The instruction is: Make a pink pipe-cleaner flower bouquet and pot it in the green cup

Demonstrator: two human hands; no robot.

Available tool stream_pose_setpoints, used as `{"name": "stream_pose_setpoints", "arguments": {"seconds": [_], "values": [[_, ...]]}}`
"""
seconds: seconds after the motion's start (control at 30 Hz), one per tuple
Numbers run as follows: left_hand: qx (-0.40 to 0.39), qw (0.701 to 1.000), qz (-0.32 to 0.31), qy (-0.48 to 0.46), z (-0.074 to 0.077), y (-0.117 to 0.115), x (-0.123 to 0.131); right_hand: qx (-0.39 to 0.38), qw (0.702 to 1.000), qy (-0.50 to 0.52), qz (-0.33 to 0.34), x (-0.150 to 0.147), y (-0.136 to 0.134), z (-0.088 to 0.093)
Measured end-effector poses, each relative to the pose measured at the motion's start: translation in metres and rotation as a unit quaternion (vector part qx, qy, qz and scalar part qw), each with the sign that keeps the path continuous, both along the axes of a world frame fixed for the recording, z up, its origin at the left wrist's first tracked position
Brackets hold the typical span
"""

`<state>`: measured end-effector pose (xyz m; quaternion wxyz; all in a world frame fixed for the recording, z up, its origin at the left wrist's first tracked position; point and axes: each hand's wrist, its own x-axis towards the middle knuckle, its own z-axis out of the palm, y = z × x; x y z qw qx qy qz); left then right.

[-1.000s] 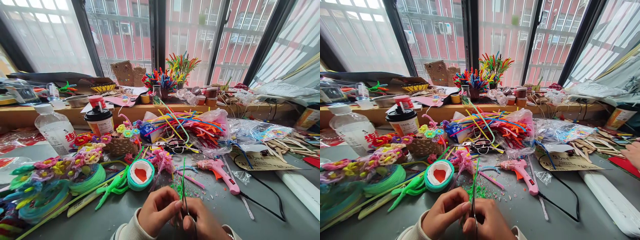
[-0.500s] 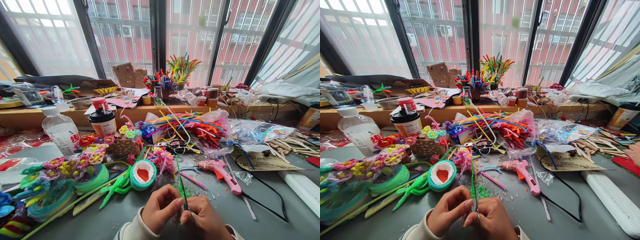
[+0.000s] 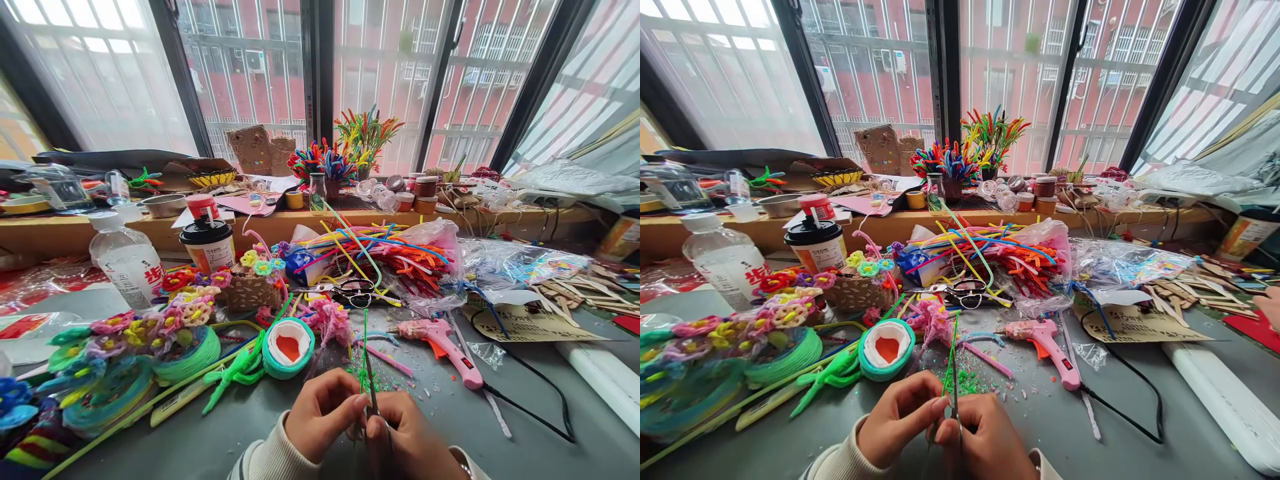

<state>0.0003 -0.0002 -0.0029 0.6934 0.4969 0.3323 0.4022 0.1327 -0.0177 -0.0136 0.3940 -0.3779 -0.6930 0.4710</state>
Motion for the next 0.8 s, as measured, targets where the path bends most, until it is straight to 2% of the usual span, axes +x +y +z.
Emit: {"name": "stream_pose_setpoints", "arguments": {"seconds": [0.5, 0.8], "values": [[0.012, 0.999, -0.039, 0.010, -0.0063, 0.0044, -0.0028, -0.014, 1.000, -0.011, 0.014, 0.0020, -0.0014, 0.0043], [0.017, 0.999, -0.043, 0.022, -0.0025, 0.0040, -0.0020, -0.015, 0.999, -0.040, 0.028, 0.0010, -0.0004, 0.0072]]}}
